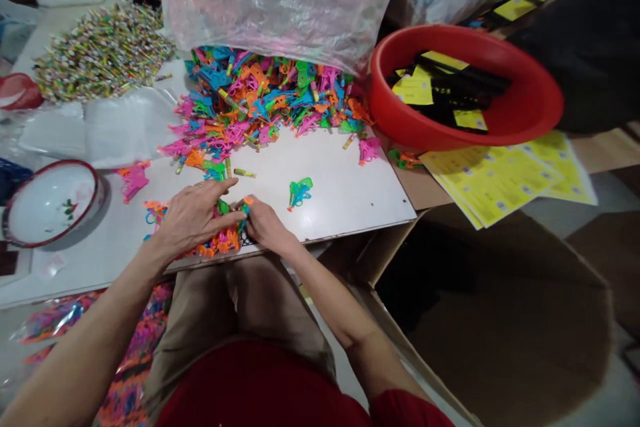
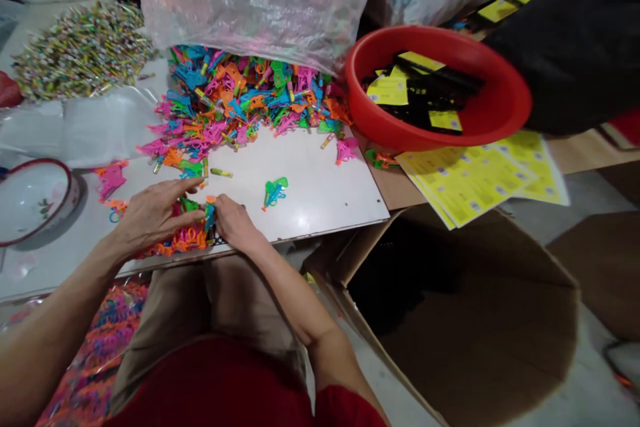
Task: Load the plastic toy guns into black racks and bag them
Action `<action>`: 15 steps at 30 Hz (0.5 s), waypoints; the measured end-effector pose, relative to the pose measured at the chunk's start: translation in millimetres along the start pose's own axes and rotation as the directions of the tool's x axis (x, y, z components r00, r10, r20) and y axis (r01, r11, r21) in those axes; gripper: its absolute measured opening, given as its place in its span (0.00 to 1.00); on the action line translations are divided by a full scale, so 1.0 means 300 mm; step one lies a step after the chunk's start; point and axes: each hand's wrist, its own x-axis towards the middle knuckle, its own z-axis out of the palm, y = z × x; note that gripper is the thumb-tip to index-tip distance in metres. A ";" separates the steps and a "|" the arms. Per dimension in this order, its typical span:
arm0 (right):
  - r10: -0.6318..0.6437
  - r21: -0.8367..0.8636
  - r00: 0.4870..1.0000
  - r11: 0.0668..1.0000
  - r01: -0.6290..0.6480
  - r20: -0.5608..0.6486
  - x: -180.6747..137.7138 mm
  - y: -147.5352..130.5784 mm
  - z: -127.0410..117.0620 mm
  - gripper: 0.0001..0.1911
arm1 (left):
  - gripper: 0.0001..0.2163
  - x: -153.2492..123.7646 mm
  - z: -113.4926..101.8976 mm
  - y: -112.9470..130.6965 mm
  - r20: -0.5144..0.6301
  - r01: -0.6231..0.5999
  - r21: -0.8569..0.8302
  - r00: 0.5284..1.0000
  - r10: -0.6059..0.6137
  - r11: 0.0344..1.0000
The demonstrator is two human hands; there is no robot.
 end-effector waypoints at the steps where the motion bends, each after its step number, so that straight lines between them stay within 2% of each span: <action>1: 0.007 -0.072 1.000 0.997 -0.006 0.021 0.000 -0.012 0.002 0.15 | 0.31 -0.001 0.000 -0.003 0.003 0.000 -0.007 1.000 0.000 1.000; 4: 0.037 -0.220 0.996 0.975 -0.019 0.076 0.013 -0.043 0.031 0.12 | 0.30 -0.005 -0.004 -0.006 -0.013 0.006 -0.009 1.000 -0.006 1.000; 6: 0.013 -0.227 0.995 0.974 0.009 0.095 0.021 -0.040 0.042 0.09 | 0.28 -0.006 -0.008 -0.005 0.002 0.019 0.005 1.000 -0.019 1.000; 8: -0.053 -0.166 0.992 0.983 0.071 0.112 0.014 -0.008 0.010 0.07 | 0.27 -0.005 -0.010 -0.004 0.041 0.031 0.019 0.999 -0.032 0.999; 10: -0.075 -0.077 0.991 0.993 0.084 0.111 -0.013 0.049 -0.086 0.09 | 0.28 -0.004 -0.006 -0.003 0.059 0.040 0.022 0.997 -0.042 0.999; 12: 0.026 -0.071 0.999 0.997 -0.023 0.034 -0.042 0.130 -0.246 0.13 | 0.30 -0.003 0.001 -0.005 0.051 0.038 0.018 0.998 -0.039 0.999; 13: 0.133 -0.147 0.988 0.979 -0.143 -0.080 -0.049 0.176 -0.340 0.15 | 0.30 -0.002 0.005 -0.007 0.036 0.035 0.019 0.999 -0.036 0.999; 14: 0.221 -0.256 0.953 0.928 -0.271 -0.208 -0.049 0.225 -0.434 0.16 | 0.31 -0.001 0.010 -0.008 0.021 0.033 0.022 0.999 -0.034 0.999; 15: 0.297 -0.359 0.895 0.838 -0.411 -0.332 -0.043 0.271 -0.521 0.17 | 0.31 0.000 0.014 -0.010 0.006 0.033 0.029 0.999 -0.033 0.999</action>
